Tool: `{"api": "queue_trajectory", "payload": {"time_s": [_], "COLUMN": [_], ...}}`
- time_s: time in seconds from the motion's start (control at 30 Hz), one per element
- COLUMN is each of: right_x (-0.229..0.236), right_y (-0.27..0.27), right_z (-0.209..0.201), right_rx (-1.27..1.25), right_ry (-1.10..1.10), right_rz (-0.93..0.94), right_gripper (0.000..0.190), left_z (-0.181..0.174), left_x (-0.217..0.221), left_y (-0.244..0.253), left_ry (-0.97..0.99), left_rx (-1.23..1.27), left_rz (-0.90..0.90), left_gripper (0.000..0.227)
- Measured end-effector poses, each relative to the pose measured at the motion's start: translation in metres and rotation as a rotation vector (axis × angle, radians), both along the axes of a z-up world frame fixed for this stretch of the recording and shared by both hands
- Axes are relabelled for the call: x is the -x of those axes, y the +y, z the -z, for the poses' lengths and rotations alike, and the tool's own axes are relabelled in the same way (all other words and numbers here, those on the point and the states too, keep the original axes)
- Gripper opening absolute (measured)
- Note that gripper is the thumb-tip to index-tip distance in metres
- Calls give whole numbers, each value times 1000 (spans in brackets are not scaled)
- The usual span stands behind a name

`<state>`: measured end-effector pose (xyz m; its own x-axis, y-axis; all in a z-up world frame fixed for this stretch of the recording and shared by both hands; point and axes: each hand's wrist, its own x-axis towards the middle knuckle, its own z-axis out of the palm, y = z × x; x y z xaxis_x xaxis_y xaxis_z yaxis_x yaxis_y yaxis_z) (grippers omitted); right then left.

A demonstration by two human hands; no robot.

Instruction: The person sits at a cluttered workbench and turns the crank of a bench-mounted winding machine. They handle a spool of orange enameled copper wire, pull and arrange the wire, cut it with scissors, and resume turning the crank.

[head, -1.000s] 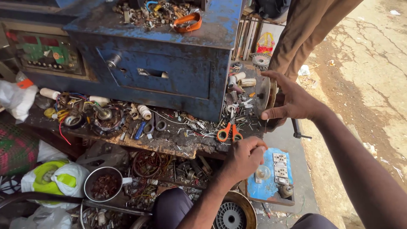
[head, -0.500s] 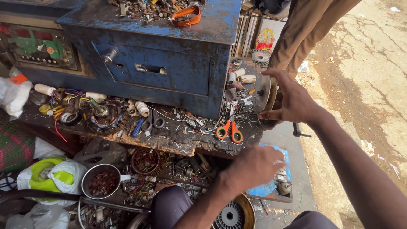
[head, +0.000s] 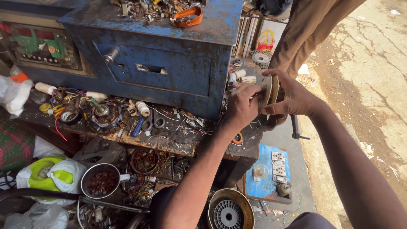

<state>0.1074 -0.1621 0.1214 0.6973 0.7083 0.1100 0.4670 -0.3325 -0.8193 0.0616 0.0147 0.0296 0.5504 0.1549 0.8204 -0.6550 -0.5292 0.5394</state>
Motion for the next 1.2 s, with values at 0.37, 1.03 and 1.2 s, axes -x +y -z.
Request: {"api": "queue_trajectory", "payload": {"time_s": [0.37,1.03,1.2], "right_x": [21,10,12], "right_y": [8,0,6], "right_z": [0,2,-4], "right_rx": [202,172,301], "right_ry": [-374,-549,-465], "right_rz": [189,183,179], "right_gripper": [115,129,116], "left_z": [-16,-39,19], "left_x": [-36,25,-24], "left_y": [-11,-26,-14], "left_ry": [290,-403,180], "left_rx": [327,24,-39], "left_rz": [107,-371,-79], "left_gripper": [20,42,12]}}
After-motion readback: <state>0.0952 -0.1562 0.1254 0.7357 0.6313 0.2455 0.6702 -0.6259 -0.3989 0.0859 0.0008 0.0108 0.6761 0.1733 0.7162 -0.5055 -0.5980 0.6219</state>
